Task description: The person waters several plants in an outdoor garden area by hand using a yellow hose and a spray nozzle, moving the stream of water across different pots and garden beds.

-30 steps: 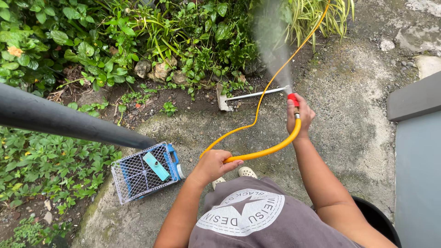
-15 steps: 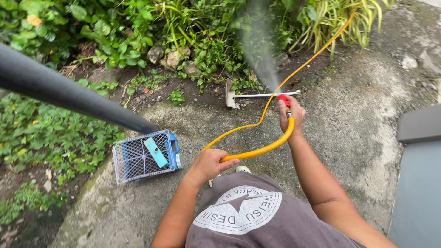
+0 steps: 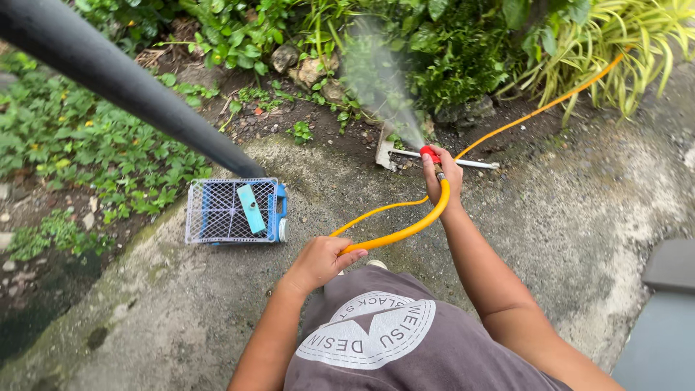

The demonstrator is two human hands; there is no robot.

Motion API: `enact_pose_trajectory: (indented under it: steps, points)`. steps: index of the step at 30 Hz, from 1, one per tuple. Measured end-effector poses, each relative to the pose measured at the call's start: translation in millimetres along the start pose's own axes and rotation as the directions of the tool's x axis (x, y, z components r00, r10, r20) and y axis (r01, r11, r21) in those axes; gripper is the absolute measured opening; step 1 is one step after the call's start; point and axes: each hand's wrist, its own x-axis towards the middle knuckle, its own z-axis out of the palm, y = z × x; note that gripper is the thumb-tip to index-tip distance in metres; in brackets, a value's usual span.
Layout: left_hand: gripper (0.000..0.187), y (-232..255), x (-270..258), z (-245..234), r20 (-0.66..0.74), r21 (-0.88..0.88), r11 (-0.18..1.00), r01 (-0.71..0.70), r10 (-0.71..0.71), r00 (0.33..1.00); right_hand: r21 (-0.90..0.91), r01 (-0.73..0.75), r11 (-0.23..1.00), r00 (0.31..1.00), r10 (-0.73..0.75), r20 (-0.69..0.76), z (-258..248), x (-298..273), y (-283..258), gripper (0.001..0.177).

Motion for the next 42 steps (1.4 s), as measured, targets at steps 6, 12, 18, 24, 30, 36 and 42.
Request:
enact_pose_trajectory:
  steps: [6, 12, 18, 24, 30, 36, 42]
  points:
    - [0.053, 0.2, -13.5, 18.3, -0.113, 0.002, 1.0, 0.0, 0.0, 0.994, 0.204, 0.242, 0.949, 0.97, -0.235, -0.056, 37.6, 19.1, 10.5, 0.034]
    - [0.051, 6.8, -32.6, 34.1, -0.265, -0.022, 1.0, -0.002, -0.004, 0.964, 0.491, 0.046, 0.87, 0.999, -0.053, 0.0, 85.0, 18.0, 10.8, 0.038]
    - [0.052, 11.7, -52.2, 44.9, -0.343, -0.003, 0.998, 0.057, -0.055, 0.938, 0.504, 0.073, 0.86, 0.986, -0.138, 0.093, 107.4, 9.2, 1.8, 0.037]
    - [0.049, 14.9, -77.2, 38.4, -0.376, -0.12, 0.985, 0.127, -0.163, 0.912, 0.351, 0.165, 0.922, 0.946, -0.249, 0.209, 105.0, -3.3, -18.7, 0.028]
    - [0.043, 1.5, -123.2, 15.3, -0.42, -0.223, 0.966, 0.13, -0.216, 0.881, 0.417, -0.021, 0.909, 0.852, -0.202, 0.484, 142.3, -35.1, -64.0, 0.022]
    - [0.056, -51.6, -220.6, -16.2, -0.58, -0.097, 0.981, 0.17, -0.195, 0.791, 0.424, 0.039, 0.905, 0.79, -0.288, 0.541, 214.0, -100.0, -144.7, 0.023]
    - [0.054, -108.0, -341.5, -54.1, -0.708, -0.065, 0.977, 0.201, -0.188, 0.681, 0.482, 0.108, 0.869, 0.746, -0.392, 0.538, 300.7, -182.9, -240.7, 0.023]
